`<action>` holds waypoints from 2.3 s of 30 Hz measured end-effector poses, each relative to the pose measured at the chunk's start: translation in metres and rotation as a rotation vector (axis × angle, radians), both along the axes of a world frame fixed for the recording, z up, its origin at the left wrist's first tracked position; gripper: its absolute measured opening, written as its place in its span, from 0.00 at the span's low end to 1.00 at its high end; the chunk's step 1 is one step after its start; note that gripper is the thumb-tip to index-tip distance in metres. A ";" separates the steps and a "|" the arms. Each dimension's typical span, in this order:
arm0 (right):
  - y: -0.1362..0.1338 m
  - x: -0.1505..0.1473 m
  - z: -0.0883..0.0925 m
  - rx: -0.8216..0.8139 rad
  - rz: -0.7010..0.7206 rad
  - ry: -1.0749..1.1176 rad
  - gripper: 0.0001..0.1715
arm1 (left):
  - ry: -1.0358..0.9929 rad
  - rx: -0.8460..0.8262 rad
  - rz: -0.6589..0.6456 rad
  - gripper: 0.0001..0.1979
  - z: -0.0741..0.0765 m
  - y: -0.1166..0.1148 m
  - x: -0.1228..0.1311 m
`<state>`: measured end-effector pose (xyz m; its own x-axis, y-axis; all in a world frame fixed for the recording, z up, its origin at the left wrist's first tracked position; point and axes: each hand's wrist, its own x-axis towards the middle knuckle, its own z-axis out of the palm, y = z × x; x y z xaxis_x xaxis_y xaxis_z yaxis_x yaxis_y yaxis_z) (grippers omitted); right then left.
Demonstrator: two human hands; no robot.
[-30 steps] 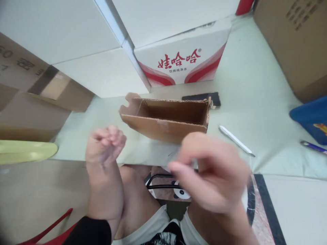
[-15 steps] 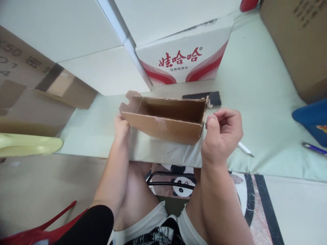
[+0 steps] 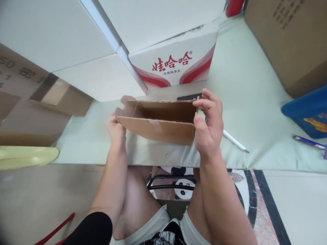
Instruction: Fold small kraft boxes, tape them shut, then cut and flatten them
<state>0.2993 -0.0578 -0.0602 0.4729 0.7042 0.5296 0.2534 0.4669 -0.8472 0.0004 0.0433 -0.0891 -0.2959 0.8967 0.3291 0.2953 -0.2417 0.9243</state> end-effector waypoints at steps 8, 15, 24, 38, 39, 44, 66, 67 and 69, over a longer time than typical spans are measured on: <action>-0.011 -0.006 0.018 -0.045 -0.118 -0.131 0.13 | -0.156 0.094 -0.399 0.26 0.043 -0.024 0.032; -0.021 0.005 0.040 -0.073 -0.075 -0.374 0.15 | -0.186 0.069 -0.367 0.28 0.036 -0.028 0.031; -0.021 0.016 0.046 -0.231 0.005 -0.409 0.30 | -0.114 0.163 -0.424 0.28 0.043 -0.039 0.032; 0.020 0.019 0.027 -0.262 0.263 -0.004 0.20 | 0.010 -0.038 -0.709 0.33 0.042 -0.038 0.032; 0.023 0.017 0.026 -0.274 0.268 -0.023 0.19 | 0.015 -0.042 -0.728 0.33 0.043 -0.038 0.031; 0.027 0.008 0.003 -0.174 0.241 -0.104 0.13 | -0.040 -0.050 -0.733 0.32 0.039 -0.035 0.033; -0.003 -0.006 -0.020 -0.155 0.054 0.062 0.10 | -0.092 -0.074 -0.440 0.24 0.016 -0.020 0.050; -0.002 -0.006 -0.020 -0.175 0.044 0.072 0.10 | -0.109 -0.096 -0.436 0.23 0.018 -0.022 0.051; -0.001 -0.007 -0.021 -0.219 0.041 0.100 0.09 | -0.142 -0.135 -0.416 0.22 0.022 -0.024 0.054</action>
